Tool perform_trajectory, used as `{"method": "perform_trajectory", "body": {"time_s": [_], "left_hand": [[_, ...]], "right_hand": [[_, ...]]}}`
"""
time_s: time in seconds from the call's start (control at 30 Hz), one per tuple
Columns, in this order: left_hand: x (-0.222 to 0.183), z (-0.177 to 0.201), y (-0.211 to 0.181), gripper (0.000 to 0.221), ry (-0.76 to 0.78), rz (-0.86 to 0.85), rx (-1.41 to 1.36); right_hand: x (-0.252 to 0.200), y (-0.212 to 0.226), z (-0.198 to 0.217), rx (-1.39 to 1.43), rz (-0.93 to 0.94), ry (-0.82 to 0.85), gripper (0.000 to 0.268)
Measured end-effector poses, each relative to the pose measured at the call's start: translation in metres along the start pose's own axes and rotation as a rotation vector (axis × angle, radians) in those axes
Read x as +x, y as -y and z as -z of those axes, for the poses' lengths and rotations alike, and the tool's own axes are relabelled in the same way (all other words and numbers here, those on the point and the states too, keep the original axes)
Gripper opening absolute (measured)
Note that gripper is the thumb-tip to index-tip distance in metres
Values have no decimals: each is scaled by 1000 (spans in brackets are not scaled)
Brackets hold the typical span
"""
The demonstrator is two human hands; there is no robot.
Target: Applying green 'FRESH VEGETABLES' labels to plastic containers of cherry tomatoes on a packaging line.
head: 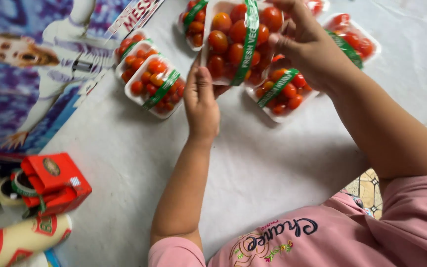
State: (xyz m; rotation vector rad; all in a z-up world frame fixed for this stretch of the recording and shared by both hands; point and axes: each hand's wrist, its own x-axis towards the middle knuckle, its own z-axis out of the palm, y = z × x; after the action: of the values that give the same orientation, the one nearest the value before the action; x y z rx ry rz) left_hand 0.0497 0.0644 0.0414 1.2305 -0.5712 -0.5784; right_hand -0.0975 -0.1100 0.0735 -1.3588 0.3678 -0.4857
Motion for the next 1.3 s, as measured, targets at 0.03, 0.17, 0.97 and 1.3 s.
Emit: {"method": "perform_trajectory", "body": {"time_s": [0.03, 0.17, 0.97, 1.3], "left_hand": [[3, 13, -5, 47, -29, -10, 2], [1, 65, -40, 28, -270, 1, 131], [-11, 162, -11, 25, -458, -219, 511], [-24, 135, -22, 28, -700, -381, 686]], "right_hand": [[0, 5, -13, -1, -3, 30, 50], [6, 0, -65, -61, -275, 134, 33], [30, -119, -135, -761, -44, 142, 29], [-2, -43, -105, -1119, -3, 365, 67]]}}
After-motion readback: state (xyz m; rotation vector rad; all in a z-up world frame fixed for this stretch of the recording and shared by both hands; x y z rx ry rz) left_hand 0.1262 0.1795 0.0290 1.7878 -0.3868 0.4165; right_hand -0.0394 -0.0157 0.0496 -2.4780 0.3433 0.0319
